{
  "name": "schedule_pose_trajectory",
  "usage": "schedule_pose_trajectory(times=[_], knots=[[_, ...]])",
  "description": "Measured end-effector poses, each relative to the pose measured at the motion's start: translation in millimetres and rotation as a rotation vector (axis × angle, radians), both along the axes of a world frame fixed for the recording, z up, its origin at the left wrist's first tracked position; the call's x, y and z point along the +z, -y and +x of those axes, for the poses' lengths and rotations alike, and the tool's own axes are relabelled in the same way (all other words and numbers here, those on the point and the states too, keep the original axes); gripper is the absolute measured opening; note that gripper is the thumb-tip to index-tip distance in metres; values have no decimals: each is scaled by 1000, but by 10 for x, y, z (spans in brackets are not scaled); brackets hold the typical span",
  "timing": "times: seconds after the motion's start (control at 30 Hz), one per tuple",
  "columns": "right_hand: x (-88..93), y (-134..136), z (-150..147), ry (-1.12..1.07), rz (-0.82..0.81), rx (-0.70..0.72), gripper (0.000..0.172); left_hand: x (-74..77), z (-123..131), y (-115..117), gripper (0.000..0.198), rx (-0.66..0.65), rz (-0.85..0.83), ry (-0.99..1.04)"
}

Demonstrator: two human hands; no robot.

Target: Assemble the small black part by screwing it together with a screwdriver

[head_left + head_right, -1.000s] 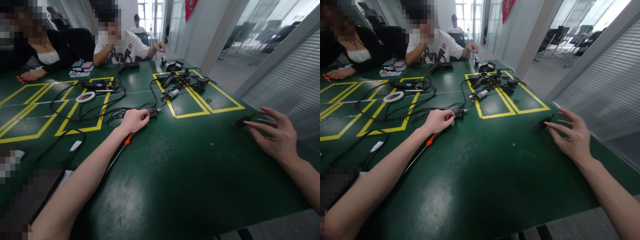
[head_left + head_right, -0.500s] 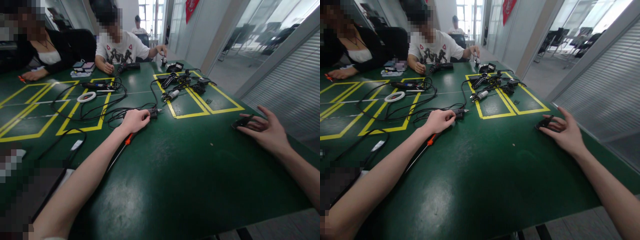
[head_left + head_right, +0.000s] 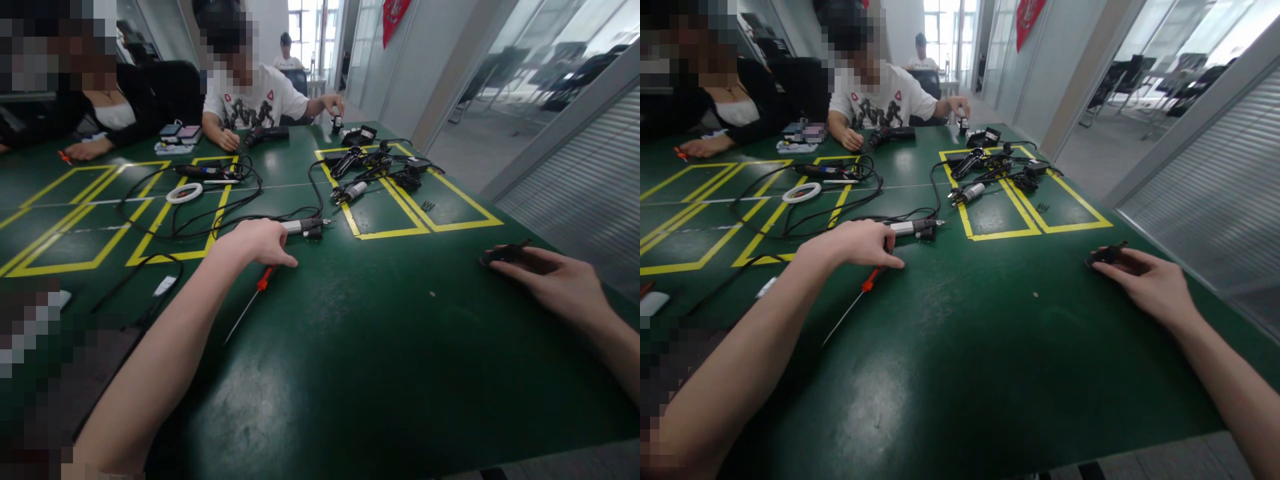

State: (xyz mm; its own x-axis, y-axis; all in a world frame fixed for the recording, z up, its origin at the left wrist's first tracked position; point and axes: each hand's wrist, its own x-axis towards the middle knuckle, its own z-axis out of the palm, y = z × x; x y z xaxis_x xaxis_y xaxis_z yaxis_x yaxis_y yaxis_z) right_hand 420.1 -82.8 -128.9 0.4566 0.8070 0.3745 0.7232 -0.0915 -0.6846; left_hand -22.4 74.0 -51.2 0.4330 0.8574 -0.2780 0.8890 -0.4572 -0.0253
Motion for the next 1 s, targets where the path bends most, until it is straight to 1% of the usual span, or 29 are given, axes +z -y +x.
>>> schedule_pose_trajectory(times=[0.07, 0.13, 0.17, 0.23, 0.3, 0.33, 0.43, 0.5, 0.6, 0.67, 0.8, 0.9, 1.0], knots=[[51, 62, -69, -159, -69, -95, 28, 33, -3, 42, 35, 37, -179, -23], [111, 157, -163, -271, -143, -161, 21, 46, 1, 60, 34, 39, -339, -17], [136, 217, -213, -295, -167, -200, 18, 51, 5, 62, 36, 21, -375, -12], [166, 352, -303, -323, -222, -192, 20, 70, 12, 64, 35, -49, -359, 17], [161, 494, -381, -360, -243, -60, 26, 109, 18, 78, 32, -130, -361, 111], [148, 559, -421, -350, -260, 4, 30, 138, 22, 95, 29, -167, -387, 189], [83, 696, -589, -265, -327, 164, 35, 251, 44, 202, 25, -275, -497, 501], [40, 714, -764, -198, -345, 307, 35, 336, 70, 315, 26, -344, -569, 725], [3, 618, -1107, -170, -320, 514, 36, 443, 112, 495, 31, -395, -602, 985], [-6, 486, -1352, -178, -287, 631, 31, 480, 134, 581, 33, -411, -606, 1105], [-43, 120, -1791, -204, -268, 833, 29, 461, 167, 609, 36, -419, -640, 1274], [-120, -181, -2073, -283, -231, 899, 29, 392, 198, 552, 39, -431, -650, 1402], [-194, -431, -2289, -370, -243, 917, 28, 321, 229, 513, 39, -416, -590, 1501]])
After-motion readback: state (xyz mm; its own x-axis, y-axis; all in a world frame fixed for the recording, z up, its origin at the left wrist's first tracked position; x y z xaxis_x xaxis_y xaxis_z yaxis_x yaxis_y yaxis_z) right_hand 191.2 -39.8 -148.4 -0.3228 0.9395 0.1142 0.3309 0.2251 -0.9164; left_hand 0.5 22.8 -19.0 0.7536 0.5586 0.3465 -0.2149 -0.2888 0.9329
